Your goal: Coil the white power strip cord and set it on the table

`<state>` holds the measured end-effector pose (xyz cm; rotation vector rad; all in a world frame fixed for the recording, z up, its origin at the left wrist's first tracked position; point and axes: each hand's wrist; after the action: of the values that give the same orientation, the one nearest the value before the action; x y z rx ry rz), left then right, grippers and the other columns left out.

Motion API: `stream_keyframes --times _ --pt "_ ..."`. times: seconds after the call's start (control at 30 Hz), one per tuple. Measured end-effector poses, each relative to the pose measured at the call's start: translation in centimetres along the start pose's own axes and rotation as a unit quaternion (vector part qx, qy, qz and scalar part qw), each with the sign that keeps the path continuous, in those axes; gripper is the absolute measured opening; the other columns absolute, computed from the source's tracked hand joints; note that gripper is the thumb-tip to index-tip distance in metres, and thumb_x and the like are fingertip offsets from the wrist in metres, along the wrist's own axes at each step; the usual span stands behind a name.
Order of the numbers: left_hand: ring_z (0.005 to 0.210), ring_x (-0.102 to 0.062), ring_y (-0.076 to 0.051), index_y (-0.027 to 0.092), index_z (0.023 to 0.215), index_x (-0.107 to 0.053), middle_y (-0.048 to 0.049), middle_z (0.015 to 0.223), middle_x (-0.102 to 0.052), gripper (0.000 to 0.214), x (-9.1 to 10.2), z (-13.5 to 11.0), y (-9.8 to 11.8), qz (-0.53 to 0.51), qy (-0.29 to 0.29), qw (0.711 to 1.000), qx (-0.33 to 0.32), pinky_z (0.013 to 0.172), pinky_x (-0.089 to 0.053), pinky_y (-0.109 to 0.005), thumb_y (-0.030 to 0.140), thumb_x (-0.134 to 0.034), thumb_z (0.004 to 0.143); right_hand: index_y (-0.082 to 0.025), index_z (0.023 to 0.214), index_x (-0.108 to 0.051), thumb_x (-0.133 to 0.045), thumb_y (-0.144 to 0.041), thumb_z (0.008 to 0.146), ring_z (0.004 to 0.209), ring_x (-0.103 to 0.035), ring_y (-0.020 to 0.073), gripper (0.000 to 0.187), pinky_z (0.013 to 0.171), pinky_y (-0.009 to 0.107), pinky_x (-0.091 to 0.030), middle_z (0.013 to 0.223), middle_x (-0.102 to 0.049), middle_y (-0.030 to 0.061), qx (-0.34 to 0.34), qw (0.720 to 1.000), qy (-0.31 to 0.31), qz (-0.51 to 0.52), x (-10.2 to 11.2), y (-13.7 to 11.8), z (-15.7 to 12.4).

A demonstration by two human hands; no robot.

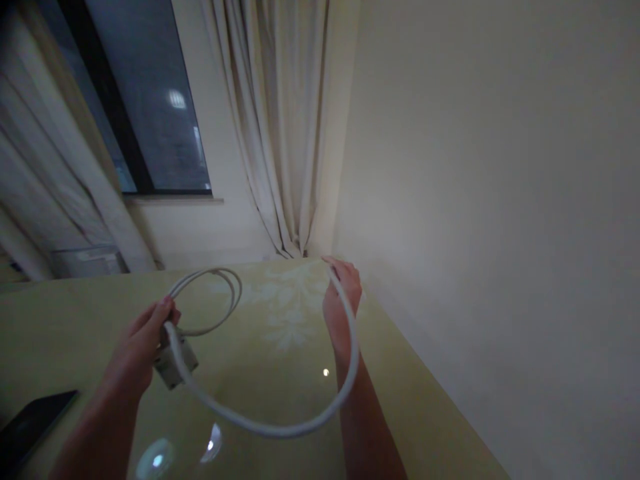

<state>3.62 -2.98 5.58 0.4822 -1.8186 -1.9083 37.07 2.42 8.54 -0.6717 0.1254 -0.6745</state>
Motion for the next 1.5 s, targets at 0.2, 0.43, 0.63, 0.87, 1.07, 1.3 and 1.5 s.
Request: stream_keyframes --times 0.2,0.43,0.63,0.87,1.07,1.3,1.5 --pt "0.058 -0.042 -0.015 0.021 0.074 -0.061 0.0002 0.068 -0.052 0.047 1.2 0.6 -0.4 0.046 0.043 0.994 -0.093 0.050 -0.033 -0.025 0.065 -0.059 0.090 -0.024 0.118 -0.083 -0.048 -0.009 0.097 0.094 -0.061 0.0250 0.043 0.087 0.038 -0.050 0.099 -0.074 0.0096 0.077 0.984 -0.012 -0.160 0.9 0.3 0.0" --pt "0.060 -0.046 -0.017 0.021 0.075 -0.066 -0.0032 0.071 -0.059 0.044 1.1 -0.3 0.9 0.091 0.107 0.982 -0.126 0.051 -0.032 -0.028 0.059 -0.056 0.094 -0.023 0.123 -0.081 -0.050 -0.004 0.098 0.099 -0.065 0.0268 0.044 0.086 0.037 -0.047 0.109 -0.077 0.0118 0.002 0.925 -0.150 -0.348 1.1 -1.4 -0.1" --pt "0.056 -0.039 -0.011 0.020 0.088 -0.068 0.0000 0.075 -0.060 0.036 0.2 -0.5 1.4 -0.106 0.098 0.985 -0.090 0.048 -0.030 -0.022 0.057 -0.069 0.087 -0.023 0.124 -0.079 -0.058 -0.019 0.101 0.104 -0.073 0.0261 0.031 0.082 0.033 -0.046 0.114 -0.080 0.0126 -0.073 0.841 -0.433 -0.316 0.2 -2.2 -1.6" --pt "0.059 -0.043 -0.011 0.019 0.081 -0.067 0.0002 0.076 -0.060 0.037 -0.7 -1.7 2.2 -0.085 0.046 0.991 -0.098 0.051 -0.034 -0.021 0.055 -0.073 0.083 -0.018 0.111 -0.078 -0.059 -0.027 0.099 0.067 -0.067 0.0173 0.024 0.068 0.027 -0.043 0.060 -0.068 -0.0006 -0.157 0.829 -0.534 -0.052 -2.3 -2.3 -3.3" --pt "0.065 -0.054 -0.015 0.021 0.077 -0.066 -0.0052 0.090 -0.071 0.040 -0.4 -1.5 1.5 0.036 0.045 0.990 -0.129 0.054 -0.039 -0.026 0.060 -0.068 0.088 -0.015 0.101 -0.078 -0.072 -0.041 0.086 0.045 -0.021 0.0073 0.031 0.044 0.023 -0.014 0.051 -0.032 -0.0115 -0.343 0.829 -0.301 0.324 -2.6 -3.1 -1.8" --pt "0.055 -0.052 -0.017 0.022 0.087 -0.068 -0.0017 0.073 -0.066 0.044 -0.4 -1.3 1.4 0.126 0.046 0.981 -0.140 0.051 -0.039 -0.029 0.062 -0.052 0.095 -0.015 0.099 -0.078 -0.078 -0.044 0.086 0.045 -0.007 0.0059 0.031 0.039 0.019 -0.013 0.050 -0.021 -0.0138 -0.334 0.760 -0.071 0.553 -0.5 -5.8 -0.4" --pt "0.059 -0.059 -0.020 0.022 0.072 -0.068 -0.0080 0.083 -0.077 0.048 -1.2 -0.6 0.4 0.249 -0.047 0.952 -0.171 0.056 -0.040 -0.032 0.055 -0.041 0.096 -0.016 0.100 -0.076 -0.080 -0.040 0.090 0.044 -0.008 0.0057 0.026 0.037 0.020 -0.013 0.050 -0.023 -0.0144 -0.349 0.762 0.015 0.546 0.6 -5.9 -0.1"
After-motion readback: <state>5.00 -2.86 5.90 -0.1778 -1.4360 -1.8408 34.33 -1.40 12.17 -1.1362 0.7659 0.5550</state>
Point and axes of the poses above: each hand's wrist, its own z-axis towards the middle knuckle, its own x-axis out of the back of the hand, y = z × x
